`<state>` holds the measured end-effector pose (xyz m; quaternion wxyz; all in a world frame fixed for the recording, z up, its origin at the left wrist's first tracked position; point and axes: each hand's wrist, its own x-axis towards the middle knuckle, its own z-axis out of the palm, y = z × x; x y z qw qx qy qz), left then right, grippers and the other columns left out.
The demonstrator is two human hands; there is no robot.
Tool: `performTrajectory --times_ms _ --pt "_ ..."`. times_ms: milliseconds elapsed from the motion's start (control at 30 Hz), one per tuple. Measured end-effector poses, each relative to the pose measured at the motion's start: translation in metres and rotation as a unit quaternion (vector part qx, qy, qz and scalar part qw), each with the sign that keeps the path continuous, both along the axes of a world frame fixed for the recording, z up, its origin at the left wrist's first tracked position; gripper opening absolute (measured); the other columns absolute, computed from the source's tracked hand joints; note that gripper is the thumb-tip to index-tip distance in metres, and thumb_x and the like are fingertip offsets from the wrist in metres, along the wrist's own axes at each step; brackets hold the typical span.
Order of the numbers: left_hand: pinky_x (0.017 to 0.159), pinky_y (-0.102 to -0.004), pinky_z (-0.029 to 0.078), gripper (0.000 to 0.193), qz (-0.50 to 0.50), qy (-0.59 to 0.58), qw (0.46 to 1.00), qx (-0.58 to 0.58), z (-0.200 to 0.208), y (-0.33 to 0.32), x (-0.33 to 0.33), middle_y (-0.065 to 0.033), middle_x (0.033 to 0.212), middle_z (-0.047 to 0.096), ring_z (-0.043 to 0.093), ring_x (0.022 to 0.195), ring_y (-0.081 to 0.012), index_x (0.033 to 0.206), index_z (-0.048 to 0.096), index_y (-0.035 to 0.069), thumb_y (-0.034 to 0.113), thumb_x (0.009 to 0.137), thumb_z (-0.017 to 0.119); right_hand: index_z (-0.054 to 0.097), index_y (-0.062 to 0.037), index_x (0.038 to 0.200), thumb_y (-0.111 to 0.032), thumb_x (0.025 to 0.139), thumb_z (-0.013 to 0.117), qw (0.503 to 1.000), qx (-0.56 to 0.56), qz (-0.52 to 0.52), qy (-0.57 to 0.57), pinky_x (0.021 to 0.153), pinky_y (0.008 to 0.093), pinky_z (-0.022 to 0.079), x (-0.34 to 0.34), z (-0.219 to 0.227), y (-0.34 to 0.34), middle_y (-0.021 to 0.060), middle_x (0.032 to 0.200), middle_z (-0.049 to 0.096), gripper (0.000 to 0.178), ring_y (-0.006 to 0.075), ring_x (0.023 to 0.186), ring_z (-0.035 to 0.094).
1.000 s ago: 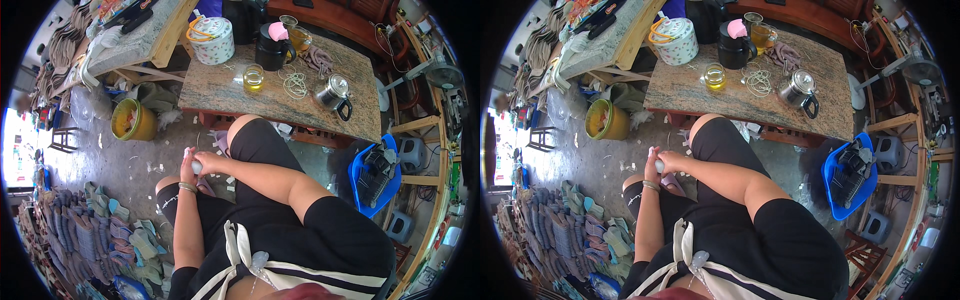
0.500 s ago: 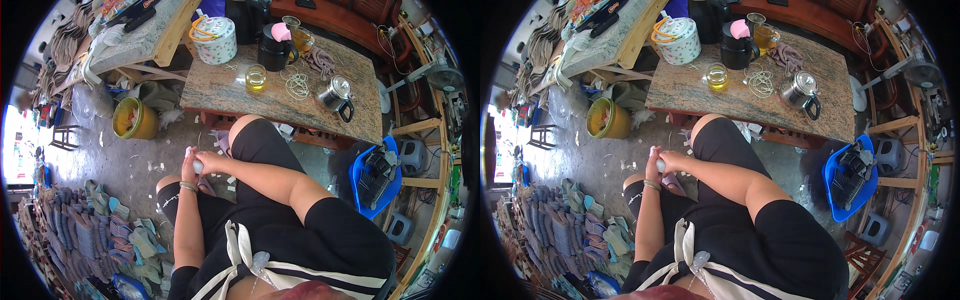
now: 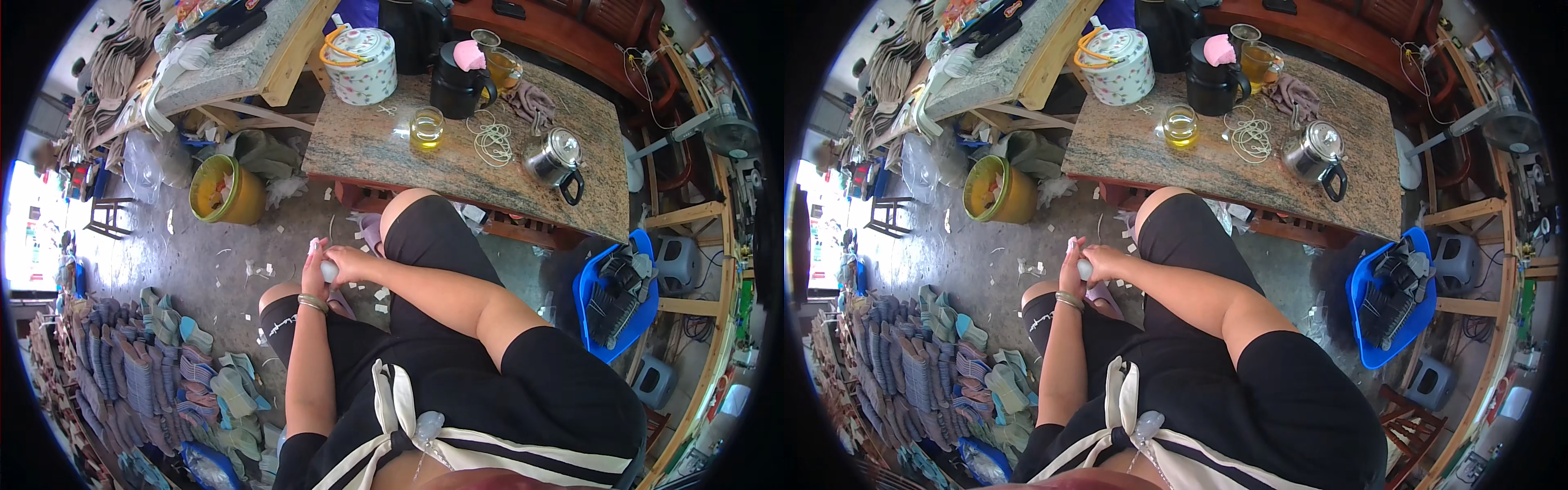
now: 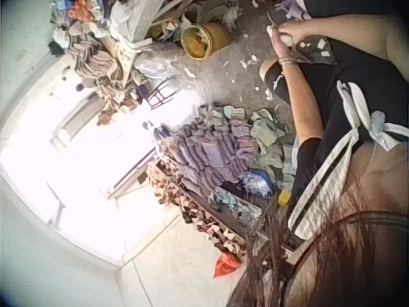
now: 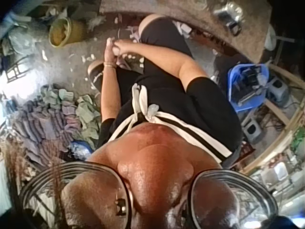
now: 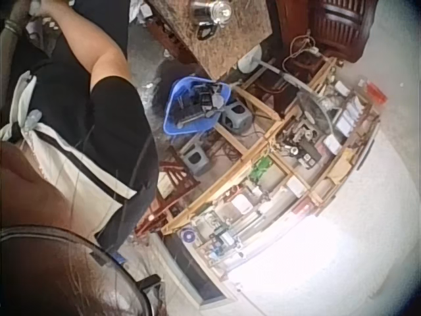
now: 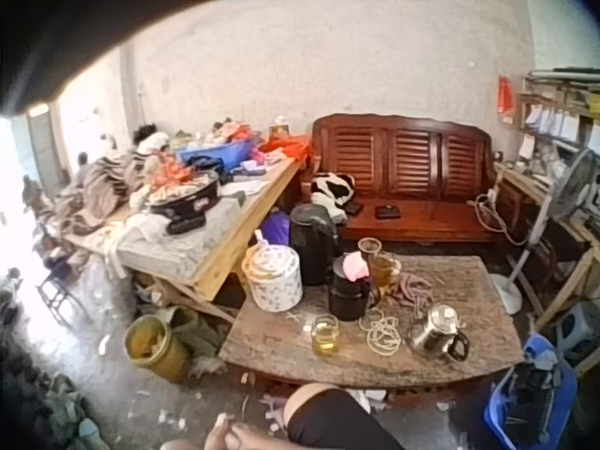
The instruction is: Preparing shoe components by applying adhesive or sealant to foam inserts.
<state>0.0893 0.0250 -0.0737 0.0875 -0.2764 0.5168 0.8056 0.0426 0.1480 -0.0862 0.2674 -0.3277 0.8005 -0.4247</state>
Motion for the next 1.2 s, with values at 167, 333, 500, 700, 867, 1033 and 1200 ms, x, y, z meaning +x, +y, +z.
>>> performTrajectory --times_ms 167,333,500,700,867,1033,1200 --pt "0.076 -0.0307 0.047 0.041 -0.006 0.001 1.000 0.006 -0.003 -0.001 0.000 -0.0075 0.099 0.056 0.056 0.089 -0.0181 0.121 0.049 0.008 0.038 0.093 0.047 0.054 0.0007 0.110 -0.024 0.047 0.082 1.000 0.001 -0.003 -0.018 0.093 0.0363 0.042 0.001 0.003 0.002 0.0184 0.111 0.056 0.073 0.0312 0.107 0.053" --pt "0.075 -0.0310 0.048 0.042 -0.001 0.000 1.000 0.002 -0.006 -0.002 -0.002 -0.0072 0.097 0.058 0.057 0.087 -0.0182 0.121 0.049 0.007 0.038 0.093 0.047 0.054 0.0008 0.107 -0.026 0.047 0.082 1.000 -0.011 -0.001 -0.007 0.093 0.0363 0.041 -0.001 -0.002 0.000 0.0190 0.112 0.055 0.072 0.0309 0.107 0.052" --pt "0.070 -0.0286 0.048 0.040 0.010 0.005 1.000 0.003 -0.002 0.004 -0.003 -0.0052 0.092 0.059 0.058 0.082 -0.0154 0.119 0.052 0.007 0.037 0.092 0.049 0.053 -0.0016 0.110 -0.027 0.049 0.082 1.000 -0.005 -0.003 0.011 0.088 0.0376 0.045 -0.001 -0.007 0.000 0.0181 0.113 0.055 0.073 0.0316 0.103 0.055" --pt "0.065 -0.0262 0.047 0.039 0.016 0.007 1.000 0.000 -0.004 0.001 -0.001 -0.0036 0.090 0.060 0.058 0.077 -0.0128 0.118 0.054 0.006 0.036 0.092 0.052 0.054 -0.0014 0.109 -0.027 0.048 0.082 1.000 -0.006 -0.001 0.010 0.085 0.0375 0.047 0.000 -0.006 0.000 0.0181 0.110 0.056 0.072 0.0319 0.099 0.057" --pt "0.065 -0.0260 0.047 0.039 0.006 0.010 1.000 -0.005 -0.005 0.000 -0.001 -0.0037 0.089 0.060 0.058 0.077 -0.0128 0.118 0.054 0.006 0.036 0.092 0.051 0.054 -0.0012 0.109 -0.028 0.048 0.082 1.000 -0.009 -0.004 0.014 0.085 0.0379 0.047 0.001 -0.008 0.000 0.0181 0.110 0.056 0.072 0.0318 0.099 0.058" --pt "0.074 -0.0302 0.048 0.040 -0.015 0.018 1.000 0.008 -0.008 -0.002 -0.001 -0.0079 0.095 0.060 0.058 0.087 -0.0180 0.120 0.049 0.006 0.035 0.094 0.046 0.053 -0.0019 0.109 -0.030 0.047 0.082 1.000 0.003 -0.003 0.018 0.087 0.0383 0.046 0.000 -0.009 -0.001 0.0177 0.113 0.055 0.074 0.0317 0.103 0.056" --pt "0.073 -0.0301 0.048 0.041 -0.010 0.015 1.000 0.002 -0.006 -0.003 0.000 -0.0075 0.096 0.059 0.058 0.086 -0.0176 0.121 0.049 0.006 0.037 0.093 0.047 0.053 -0.0006 0.109 -0.028 0.048 0.082 1.000 0.002 -0.002 0.001 0.090 0.0373 0.044 0.000 -0.004 -0.001 0.0181 0.113 0.054 0.072 0.0315 0.105 0.054"
